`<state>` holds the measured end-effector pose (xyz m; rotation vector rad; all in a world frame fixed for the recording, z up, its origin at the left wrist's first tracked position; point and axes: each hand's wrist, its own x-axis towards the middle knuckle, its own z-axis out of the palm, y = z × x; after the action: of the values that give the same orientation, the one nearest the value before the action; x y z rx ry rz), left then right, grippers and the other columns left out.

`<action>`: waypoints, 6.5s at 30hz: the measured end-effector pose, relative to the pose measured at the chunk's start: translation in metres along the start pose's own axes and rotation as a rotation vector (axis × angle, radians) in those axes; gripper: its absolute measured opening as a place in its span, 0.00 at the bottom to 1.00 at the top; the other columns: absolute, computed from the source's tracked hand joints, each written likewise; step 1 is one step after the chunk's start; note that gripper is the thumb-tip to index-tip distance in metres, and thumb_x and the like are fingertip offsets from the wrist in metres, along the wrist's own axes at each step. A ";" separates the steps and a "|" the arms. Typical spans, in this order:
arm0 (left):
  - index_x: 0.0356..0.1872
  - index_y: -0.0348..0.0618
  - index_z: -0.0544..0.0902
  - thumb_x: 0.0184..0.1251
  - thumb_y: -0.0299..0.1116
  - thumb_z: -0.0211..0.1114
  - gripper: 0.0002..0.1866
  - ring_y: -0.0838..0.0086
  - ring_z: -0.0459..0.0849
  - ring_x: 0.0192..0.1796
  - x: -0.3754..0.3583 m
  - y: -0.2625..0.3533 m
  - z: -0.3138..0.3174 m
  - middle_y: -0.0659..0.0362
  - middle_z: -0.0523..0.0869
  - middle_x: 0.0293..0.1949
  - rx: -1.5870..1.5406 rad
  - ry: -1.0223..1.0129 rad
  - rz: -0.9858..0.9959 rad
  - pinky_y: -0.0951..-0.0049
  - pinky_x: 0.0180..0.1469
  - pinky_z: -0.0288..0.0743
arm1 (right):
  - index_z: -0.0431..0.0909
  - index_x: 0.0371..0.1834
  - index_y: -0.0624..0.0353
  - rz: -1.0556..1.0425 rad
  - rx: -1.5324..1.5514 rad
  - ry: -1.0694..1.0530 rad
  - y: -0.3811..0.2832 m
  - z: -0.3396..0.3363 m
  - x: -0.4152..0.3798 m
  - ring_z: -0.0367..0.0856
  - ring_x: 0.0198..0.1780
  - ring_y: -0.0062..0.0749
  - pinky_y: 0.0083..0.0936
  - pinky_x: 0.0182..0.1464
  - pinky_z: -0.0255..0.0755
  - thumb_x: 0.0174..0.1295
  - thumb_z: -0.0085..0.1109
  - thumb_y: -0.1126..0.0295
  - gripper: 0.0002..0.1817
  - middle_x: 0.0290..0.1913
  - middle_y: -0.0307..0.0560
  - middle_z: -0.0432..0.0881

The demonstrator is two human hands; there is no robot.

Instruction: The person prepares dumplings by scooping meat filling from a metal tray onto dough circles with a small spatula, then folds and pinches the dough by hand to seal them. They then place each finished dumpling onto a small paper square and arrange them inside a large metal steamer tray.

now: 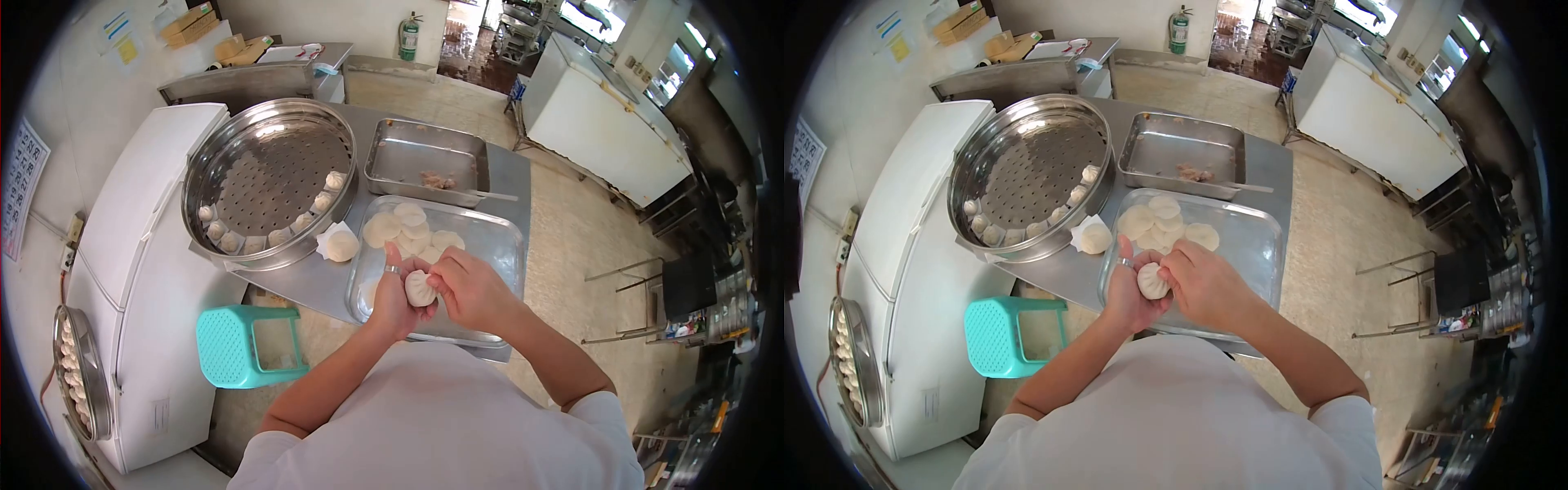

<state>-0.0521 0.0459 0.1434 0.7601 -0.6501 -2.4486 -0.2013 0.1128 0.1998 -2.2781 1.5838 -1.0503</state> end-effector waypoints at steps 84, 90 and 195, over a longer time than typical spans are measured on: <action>0.69 0.41 0.72 0.77 0.72 0.45 0.42 0.65 0.82 0.59 0.018 -0.037 -0.060 0.53 0.80 0.62 0.466 0.067 0.073 0.62 0.59 0.79 | 0.78 0.59 0.65 0.878 1.407 0.133 0.032 0.048 -0.024 0.83 0.35 0.25 0.24 0.36 0.79 0.76 0.61 0.65 0.16 0.44 0.45 0.85; 0.68 0.40 0.72 0.81 0.64 0.49 0.36 0.63 0.85 0.56 0.011 0.005 -0.114 0.49 0.84 0.58 0.440 0.256 0.159 0.63 0.57 0.80 | 0.79 0.59 0.66 0.947 1.167 0.248 0.084 0.040 0.015 0.84 0.38 0.26 0.25 0.38 0.81 0.74 0.64 0.68 0.16 0.45 0.46 0.85; 0.62 0.35 0.77 0.61 0.14 0.62 0.25 0.77 0.86 0.40 0.050 0.004 -0.170 0.51 0.88 0.48 0.964 0.368 0.269 0.76 0.45 0.82 | 0.78 0.61 0.68 1.111 1.253 0.368 0.081 0.071 -0.072 0.86 0.41 0.29 0.26 0.40 0.83 0.68 0.66 0.76 0.20 0.45 0.48 0.86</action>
<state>0.0180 -0.0350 0.0028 1.3123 -1.6696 -1.5944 -0.2309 0.1246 0.0741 -0.3170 1.2747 -1.4248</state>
